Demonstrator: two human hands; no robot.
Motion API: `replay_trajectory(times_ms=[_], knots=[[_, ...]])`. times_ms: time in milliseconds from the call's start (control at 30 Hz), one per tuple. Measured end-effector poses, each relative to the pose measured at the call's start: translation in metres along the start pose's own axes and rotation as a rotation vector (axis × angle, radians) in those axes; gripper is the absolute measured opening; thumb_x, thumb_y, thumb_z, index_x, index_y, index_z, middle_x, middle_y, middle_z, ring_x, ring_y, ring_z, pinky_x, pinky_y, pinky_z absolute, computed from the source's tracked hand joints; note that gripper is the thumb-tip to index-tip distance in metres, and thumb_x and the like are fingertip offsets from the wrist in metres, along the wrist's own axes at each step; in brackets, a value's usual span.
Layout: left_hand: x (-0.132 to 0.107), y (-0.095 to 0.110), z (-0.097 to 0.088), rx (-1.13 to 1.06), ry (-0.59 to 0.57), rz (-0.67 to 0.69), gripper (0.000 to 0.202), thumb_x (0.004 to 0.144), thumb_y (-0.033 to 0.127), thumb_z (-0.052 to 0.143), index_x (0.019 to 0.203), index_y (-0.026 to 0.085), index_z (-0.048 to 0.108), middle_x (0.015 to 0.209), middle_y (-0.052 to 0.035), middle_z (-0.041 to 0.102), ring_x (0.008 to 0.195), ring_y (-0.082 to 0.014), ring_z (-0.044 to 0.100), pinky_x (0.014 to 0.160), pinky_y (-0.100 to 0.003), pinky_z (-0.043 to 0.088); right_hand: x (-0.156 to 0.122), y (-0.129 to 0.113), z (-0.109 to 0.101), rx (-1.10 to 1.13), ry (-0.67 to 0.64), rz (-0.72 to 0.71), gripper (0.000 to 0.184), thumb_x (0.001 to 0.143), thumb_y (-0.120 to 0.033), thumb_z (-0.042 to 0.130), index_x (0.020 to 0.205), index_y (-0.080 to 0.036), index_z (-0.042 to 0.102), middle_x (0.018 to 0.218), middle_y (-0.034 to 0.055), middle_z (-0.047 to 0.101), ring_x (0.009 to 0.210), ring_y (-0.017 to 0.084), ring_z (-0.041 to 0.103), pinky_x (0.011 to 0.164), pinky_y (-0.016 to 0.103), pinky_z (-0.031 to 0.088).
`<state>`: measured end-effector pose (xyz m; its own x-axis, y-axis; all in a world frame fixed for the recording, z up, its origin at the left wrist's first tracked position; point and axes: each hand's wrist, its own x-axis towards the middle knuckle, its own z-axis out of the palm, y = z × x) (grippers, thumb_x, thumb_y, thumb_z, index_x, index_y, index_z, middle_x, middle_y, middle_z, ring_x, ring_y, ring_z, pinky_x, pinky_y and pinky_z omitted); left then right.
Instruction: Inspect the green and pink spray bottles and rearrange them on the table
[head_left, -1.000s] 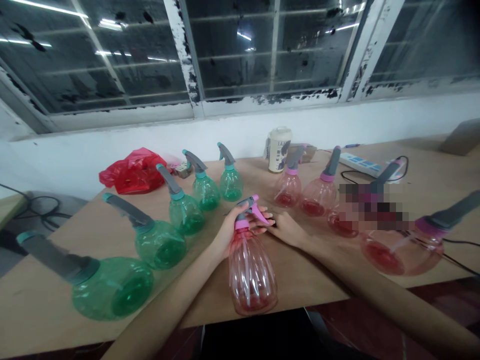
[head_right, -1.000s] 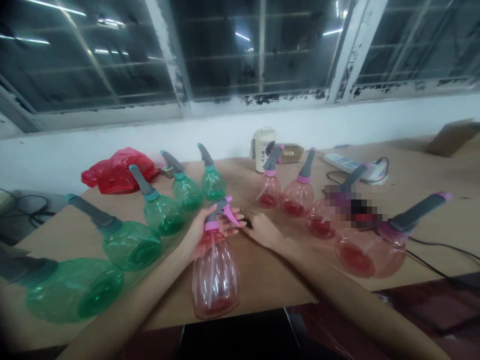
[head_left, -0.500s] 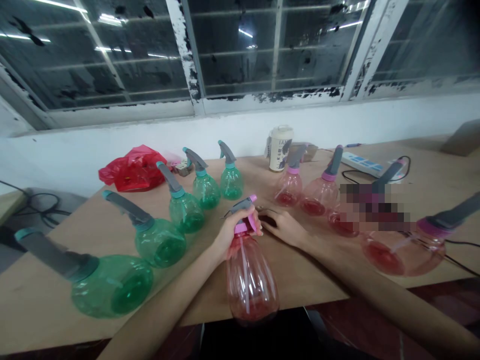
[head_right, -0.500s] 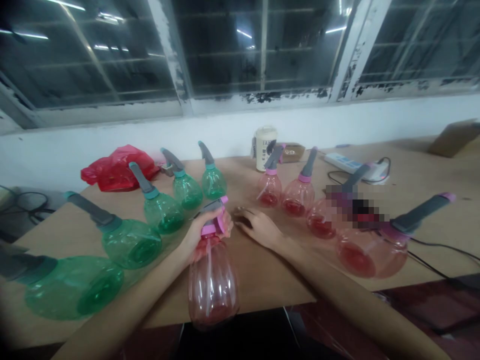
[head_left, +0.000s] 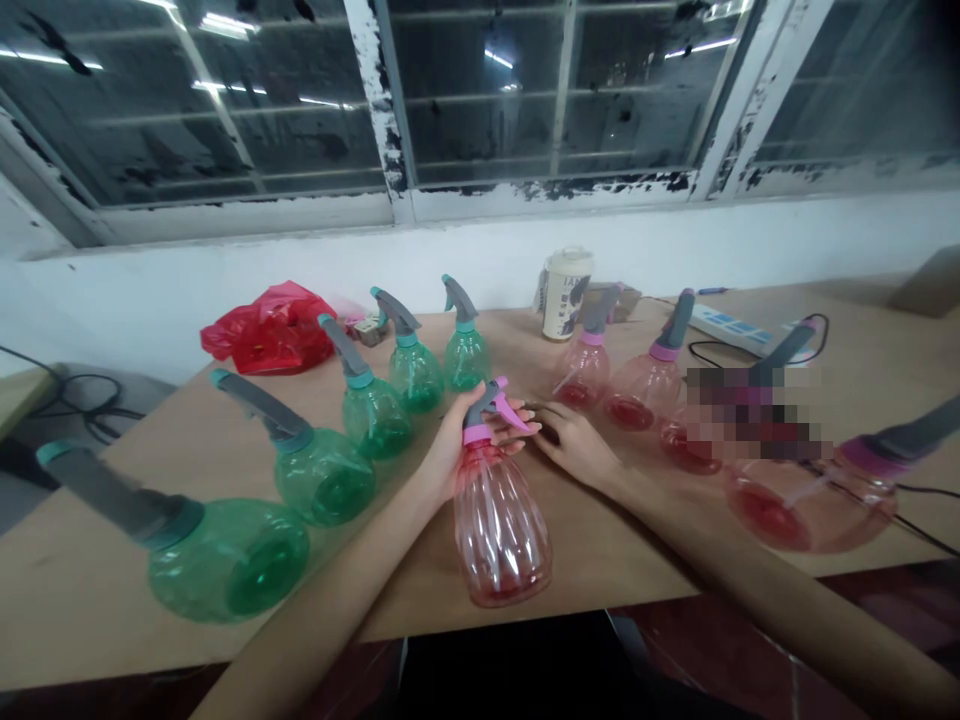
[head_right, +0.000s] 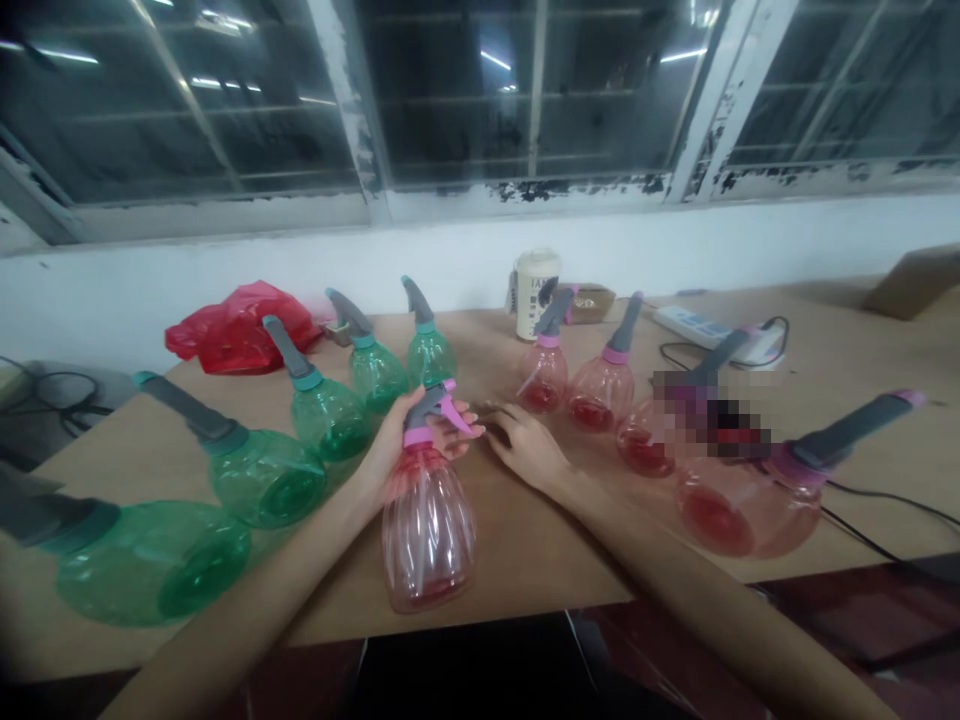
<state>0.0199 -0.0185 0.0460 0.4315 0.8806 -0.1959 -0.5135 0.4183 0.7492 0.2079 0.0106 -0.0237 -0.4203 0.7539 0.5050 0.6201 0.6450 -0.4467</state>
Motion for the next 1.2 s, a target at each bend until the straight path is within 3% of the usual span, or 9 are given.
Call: replay_trajectory(times_ms=[233,467,733,900,1000,1100,1200], knots=[[-0.0003,-0.0067,0.0006,0.033,-0.011,-0.068,0.05,0.088,0.05,0.042,0.097,0.006,0.066,0.099,-0.0176,0.069,0.091,-0.027,0.068,0.068,-0.03,0.056,0.0006,0.0021,0.0001,0.047,-0.03,0.028,0.028,0.08,-0.014,0.053,0.107,-0.017,0.062,0.119,0.0093,0.061,0.111,0.022,0.056,0.096,0.038,0.045],[-0.0007,-0.0061,0.0011,0.031,0.011,-0.052,0.052,0.09,0.048,0.038,0.099,0.005,0.065,0.094,-0.0188,0.07,0.092,-0.0275,0.067,0.068,-0.031,0.056,0.0004,0.0031,-0.0002,0.048,-0.019,0.037,0.028,0.08,-0.013,0.052,0.105,-0.02,0.062,0.116,0.0079,0.062,0.108,0.022,0.058,0.093,0.039,0.046],[0.0005,-0.0069,-0.0008,0.035,0.015,-0.052,0.052,0.088,0.05,0.039,0.096,0.006,0.066,0.09,-0.0177,0.071,0.088,-0.0266,0.068,0.066,-0.031,0.055,-0.0004,-0.0038,-0.0056,-0.071,0.041,0.176,0.019,0.083,-0.017,0.05,0.096,-0.021,0.064,0.098,0.0063,0.066,0.089,0.02,0.062,0.078,0.034,0.05],[-0.0018,-0.0091,0.0018,0.087,0.071,0.049,0.039,0.086,0.041,0.046,0.075,0.01,0.066,0.068,-0.01,0.068,0.063,-0.0183,0.067,0.055,-0.024,0.05,-0.0013,-0.0046,-0.0055,-0.08,0.093,0.181,0.015,0.085,-0.021,0.05,0.093,-0.021,0.064,0.095,0.005,0.066,0.087,0.02,0.062,0.077,0.033,0.049],[-0.0045,-0.0079,0.0041,0.125,-0.005,0.147,0.035,0.084,0.036,0.049,0.061,0.012,0.061,0.053,-0.0043,0.062,0.048,-0.0126,0.06,0.049,-0.02,0.046,-0.0018,-0.003,-0.0046,-0.068,0.122,0.196,0.015,0.086,-0.023,0.049,0.091,-0.021,0.063,0.093,0.0052,0.067,0.087,0.02,0.062,0.078,0.033,0.049],[-0.0061,-0.0042,0.005,0.154,-0.083,0.118,0.041,0.087,0.041,0.045,0.068,0.01,0.065,0.06,-0.0077,0.065,0.054,-0.0151,0.063,0.051,-0.021,0.047,-0.002,-0.0009,-0.0038,-0.074,0.133,0.195,0.015,0.086,-0.024,0.049,0.09,-0.02,0.063,0.092,0.0061,0.067,0.087,0.021,0.062,0.078,0.034,0.049],[-0.005,-0.0014,0.0035,0.136,-0.059,0.043,0.05,0.089,0.048,0.04,0.081,0.008,0.068,0.074,-0.0139,0.07,0.071,-0.0209,0.069,0.058,-0.024,0.051,-0.002,0.0009,-0.0032,-0.092,0.136,0.189,0.015,0.085,-0.023,0.048,0.089,-0.02,0.063,0.092,0.0065,0.067,0.087,0.022,0.062,0.078,0.035,0.048]])
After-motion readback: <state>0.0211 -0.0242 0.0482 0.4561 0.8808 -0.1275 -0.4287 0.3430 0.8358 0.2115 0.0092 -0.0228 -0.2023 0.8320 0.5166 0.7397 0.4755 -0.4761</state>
